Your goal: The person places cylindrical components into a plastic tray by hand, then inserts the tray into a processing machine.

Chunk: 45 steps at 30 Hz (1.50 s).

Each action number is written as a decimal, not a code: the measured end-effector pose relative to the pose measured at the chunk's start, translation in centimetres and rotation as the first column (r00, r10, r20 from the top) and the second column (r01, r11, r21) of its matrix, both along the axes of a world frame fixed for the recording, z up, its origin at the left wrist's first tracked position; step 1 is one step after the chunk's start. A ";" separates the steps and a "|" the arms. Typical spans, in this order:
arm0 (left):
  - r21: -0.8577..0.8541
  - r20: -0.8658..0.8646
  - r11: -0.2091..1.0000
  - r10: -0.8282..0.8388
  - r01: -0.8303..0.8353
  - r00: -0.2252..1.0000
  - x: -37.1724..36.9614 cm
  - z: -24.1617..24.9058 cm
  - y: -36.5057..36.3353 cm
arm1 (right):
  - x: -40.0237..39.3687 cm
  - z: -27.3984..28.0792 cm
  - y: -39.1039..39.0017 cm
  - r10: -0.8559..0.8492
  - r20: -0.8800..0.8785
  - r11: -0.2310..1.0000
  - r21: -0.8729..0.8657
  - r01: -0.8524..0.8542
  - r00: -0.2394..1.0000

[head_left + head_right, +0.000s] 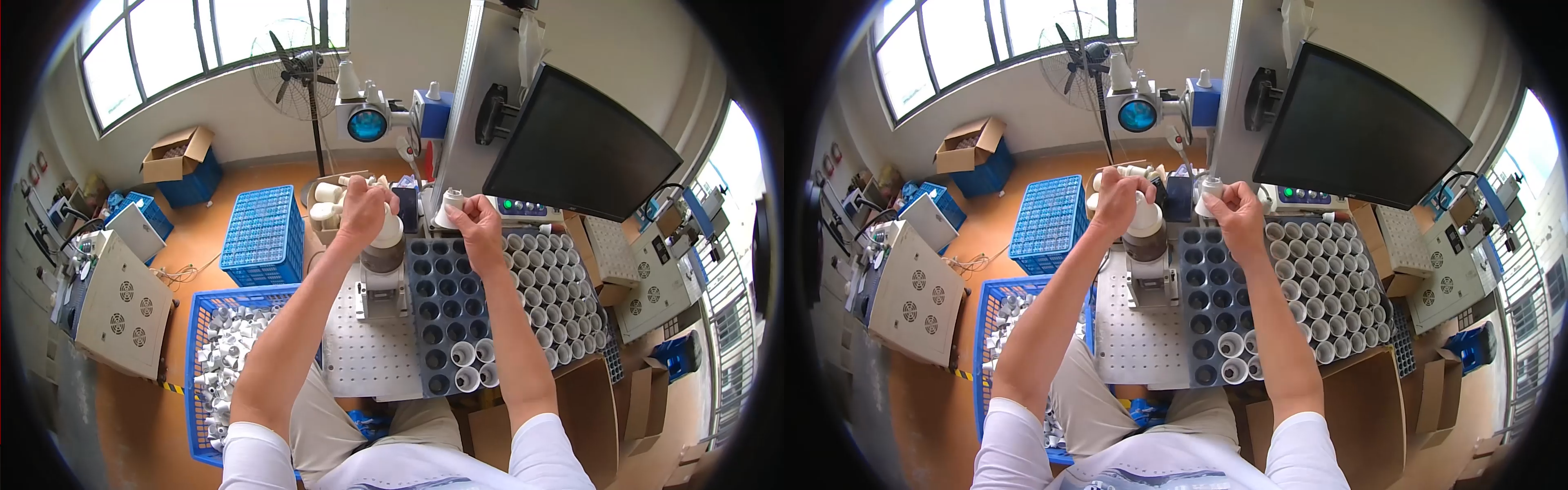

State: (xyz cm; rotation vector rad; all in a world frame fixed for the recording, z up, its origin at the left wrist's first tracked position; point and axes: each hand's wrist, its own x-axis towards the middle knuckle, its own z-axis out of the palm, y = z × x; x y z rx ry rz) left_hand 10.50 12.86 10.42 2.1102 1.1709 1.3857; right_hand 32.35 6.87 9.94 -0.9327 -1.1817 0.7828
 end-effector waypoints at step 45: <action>-0.413 -0.372 0.888 0.039 -0.203 0.928 -13.1 -24.0 -12.7 | 10.9 -5.1 -11.3 0.565 0.825 0.769 -0.525 0.364 -0.006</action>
